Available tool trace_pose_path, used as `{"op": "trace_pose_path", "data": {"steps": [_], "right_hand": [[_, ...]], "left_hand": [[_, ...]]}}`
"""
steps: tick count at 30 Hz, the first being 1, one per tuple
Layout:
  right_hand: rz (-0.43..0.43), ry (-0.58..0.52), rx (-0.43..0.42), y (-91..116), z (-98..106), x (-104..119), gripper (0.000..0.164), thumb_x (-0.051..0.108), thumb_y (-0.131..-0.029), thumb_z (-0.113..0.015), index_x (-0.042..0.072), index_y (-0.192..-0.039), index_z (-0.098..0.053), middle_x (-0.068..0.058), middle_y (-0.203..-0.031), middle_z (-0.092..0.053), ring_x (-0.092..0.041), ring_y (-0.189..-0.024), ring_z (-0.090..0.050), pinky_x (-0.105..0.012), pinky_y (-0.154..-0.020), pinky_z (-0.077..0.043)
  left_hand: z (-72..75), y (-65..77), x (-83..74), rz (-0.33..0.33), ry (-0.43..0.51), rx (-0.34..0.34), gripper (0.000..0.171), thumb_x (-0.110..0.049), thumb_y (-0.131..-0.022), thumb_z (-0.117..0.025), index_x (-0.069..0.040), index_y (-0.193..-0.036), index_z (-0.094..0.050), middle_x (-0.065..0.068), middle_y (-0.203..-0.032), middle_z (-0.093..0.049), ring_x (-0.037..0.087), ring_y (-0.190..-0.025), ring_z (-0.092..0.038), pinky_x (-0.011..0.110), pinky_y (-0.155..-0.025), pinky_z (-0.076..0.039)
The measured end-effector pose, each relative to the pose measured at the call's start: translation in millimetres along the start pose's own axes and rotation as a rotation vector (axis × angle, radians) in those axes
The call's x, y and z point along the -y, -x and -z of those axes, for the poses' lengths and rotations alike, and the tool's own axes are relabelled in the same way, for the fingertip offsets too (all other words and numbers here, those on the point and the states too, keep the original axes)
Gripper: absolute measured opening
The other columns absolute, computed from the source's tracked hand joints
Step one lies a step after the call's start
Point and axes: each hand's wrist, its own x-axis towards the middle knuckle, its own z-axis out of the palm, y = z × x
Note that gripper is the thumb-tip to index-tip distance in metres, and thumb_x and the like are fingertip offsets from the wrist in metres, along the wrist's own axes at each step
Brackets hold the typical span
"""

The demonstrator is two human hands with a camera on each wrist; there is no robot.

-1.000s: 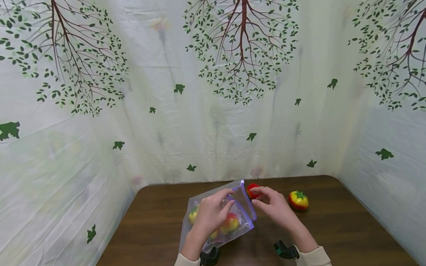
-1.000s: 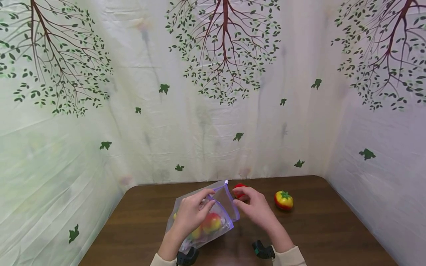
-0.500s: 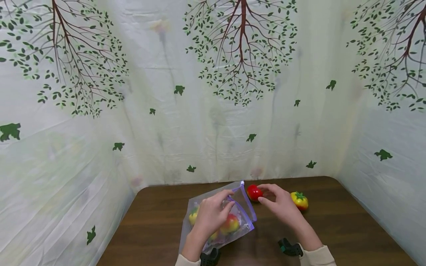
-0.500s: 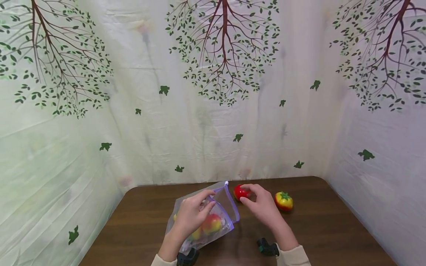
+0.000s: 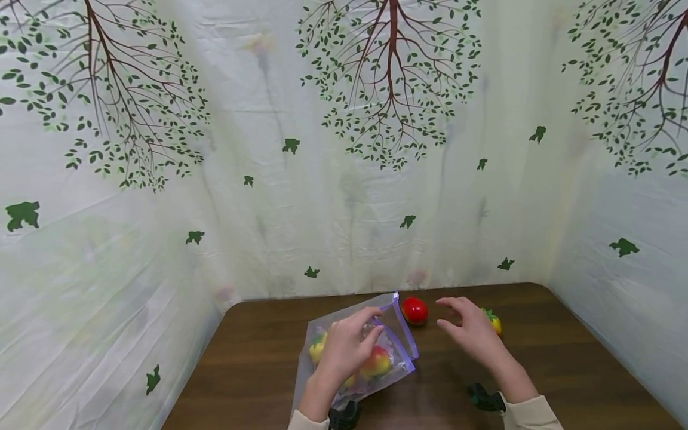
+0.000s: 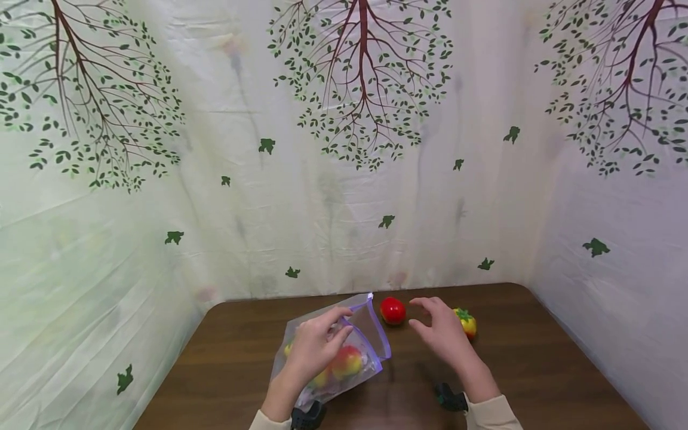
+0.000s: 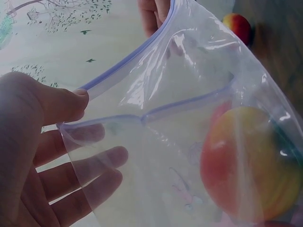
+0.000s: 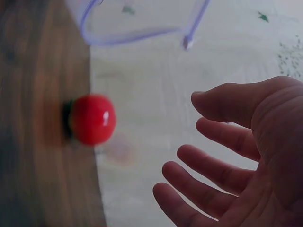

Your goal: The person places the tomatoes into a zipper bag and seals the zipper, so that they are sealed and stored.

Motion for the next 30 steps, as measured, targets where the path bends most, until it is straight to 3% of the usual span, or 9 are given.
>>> {"op": "trace_pose_path", "data": {"steps": [5,9,13,22,30], "right_hand": [[0.009,0.106,-0.039,1,8,-17,0.039,0.019,-0.09,-0.078,0.013,-0.126,-0.066,-0.006,-0.116,-0.063,-0.026,-0.099,-0.059,-0.047,-0.08,-0.053],[-0.013,0.156,-0.046,3,13,-29,0.04,0.019,-0.089,-0.077,0.012,-0.127,-0.066,-0.012,-0.119,-0.063,-0.031,-0.103,-0.059,-0.054,-0.085,-0.05],[-0.047,0.176,-0.046,5,16,-40,0.041,0.019,-0.09,-0.076,0.011,-0.128,-0.065,-0.018,-0.124,-0.061,-0.037,-0.109,-0.059,-0.061,-0.092,-0.047],[-0.091,0.207,-0.054,6,26,-58,0.044,0.019,-0.089,-0.076,0.007,-0.129,-0.064,-0.024,-0.125,-0.057,-0.041,-0.105,-0.059,-0.06,-0.084,-0.049],[-0.152,0.194,-0.028,5,32,-74,0.047,0.018,-0.088,-0.075,0.005,-0.132,-0.061,-0.026,-0.128,-0.053,-0.044,-0.111,-0.054,-0.065,-0.091,-0.045]], "left_hand": [[-2.4,-0.2,1.6,0.0,-0.004,-0.004,0.023,-0.021,-0.092,-0.076,-0.021,-0.114,-0.07,-0.011,-0.106,-0.072,-0.001,-0.072,-0.059,0.022,-0.064,-0.051],[-3.0,0.7,2.3,-0.002,-0.018,-0.003,0.024,-0.022,-0.091,-0.077,-0.022,-0.113,-0.07,-0.012,-0.105,-0.072,-0.001,-0.071,-0.058,0.021,-0.064,-0.051],[-3.5,2.5,2.3,0.002,-0.01,0.007,0.024,-0.022,-0.091,-0.077,-0.021,-0.113,-0.07,-0.012,-0.104,-0.072,-0.001,-0.067,-0.056,0.019,-0.062,-0.049],[-4.4,2.3,2.4,0.0,-0.002,0.002,0.023,-0.021,-0.091,-0.076,-0.021,-0.114,-0.07,-0.011,-0.104,-0.072,-0.002,-0.056,-0.043,0.017,-0.056,-0.044],[-2.8,-0.2,0.2,0.016,-0.013,0.006,0.025,-0.023,-0.091,-0.077,-0.021,-0.114,-0.07,-0.012,-0.106,-0.072,-0.001,-0.051,-0.034,0.017,-0.054,-0.041]]}}
